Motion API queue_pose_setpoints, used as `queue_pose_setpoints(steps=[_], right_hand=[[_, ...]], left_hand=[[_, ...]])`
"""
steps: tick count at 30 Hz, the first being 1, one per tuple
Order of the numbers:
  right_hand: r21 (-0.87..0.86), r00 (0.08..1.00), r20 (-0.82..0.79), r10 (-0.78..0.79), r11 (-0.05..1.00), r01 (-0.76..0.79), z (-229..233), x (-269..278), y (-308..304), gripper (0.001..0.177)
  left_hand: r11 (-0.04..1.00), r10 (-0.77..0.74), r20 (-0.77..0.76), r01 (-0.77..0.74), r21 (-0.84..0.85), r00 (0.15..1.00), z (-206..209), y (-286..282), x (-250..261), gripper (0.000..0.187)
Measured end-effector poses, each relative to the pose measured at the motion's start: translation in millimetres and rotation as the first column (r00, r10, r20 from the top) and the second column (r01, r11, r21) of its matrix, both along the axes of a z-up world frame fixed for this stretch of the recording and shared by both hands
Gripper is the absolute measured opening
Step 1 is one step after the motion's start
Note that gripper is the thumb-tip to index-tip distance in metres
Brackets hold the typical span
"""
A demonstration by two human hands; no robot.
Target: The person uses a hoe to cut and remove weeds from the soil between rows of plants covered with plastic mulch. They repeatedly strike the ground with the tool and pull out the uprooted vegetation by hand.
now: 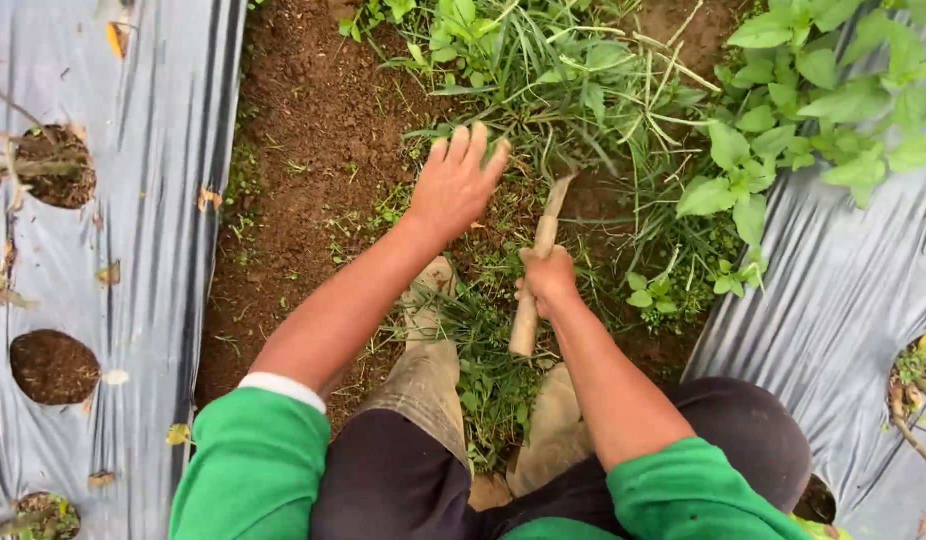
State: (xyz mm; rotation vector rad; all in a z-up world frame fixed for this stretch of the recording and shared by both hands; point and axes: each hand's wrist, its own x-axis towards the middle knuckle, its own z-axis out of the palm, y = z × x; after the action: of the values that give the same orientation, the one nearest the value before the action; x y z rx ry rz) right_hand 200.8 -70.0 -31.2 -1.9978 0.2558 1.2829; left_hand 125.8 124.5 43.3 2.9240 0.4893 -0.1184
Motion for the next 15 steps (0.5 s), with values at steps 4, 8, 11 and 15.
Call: queue_pose_setpoints(steps=[4, 8, 11, 15], right_hand=[[-0.013, 0.970, 0.144, -0.196, 0.980, 0.200, 12, 0, 31, 0.053], [-0.046, 0.996, 0.047, -0.076, 0.996, 0.079, -5, 6, 34, 0.042], [-0.039, 0.984, 0.110, -0.142, 0.988, 0.147, 4, 16, 44, 0.036], [0.021, 0.910, 0.266, -0.319, 0.945, 0.325, -16, 19, 49, 0.052]], left_hand=[[0.992, 0.030, -0.314, 0.009, 0.123, 0.949, -46, 20, 19, 0.036], [0.996, 0.001, -0.195, 0.016, 0.088, 0.981, -68, 31, 21, 0.020], [0.995, 0.058, -0.244, -0.035, 0.095, 0.968, -63, 36, 30, 0.025], [0.998, 0.058, -0.275, -0.059, 0.003, 0.960, -61, 37, 36, 0.031]])
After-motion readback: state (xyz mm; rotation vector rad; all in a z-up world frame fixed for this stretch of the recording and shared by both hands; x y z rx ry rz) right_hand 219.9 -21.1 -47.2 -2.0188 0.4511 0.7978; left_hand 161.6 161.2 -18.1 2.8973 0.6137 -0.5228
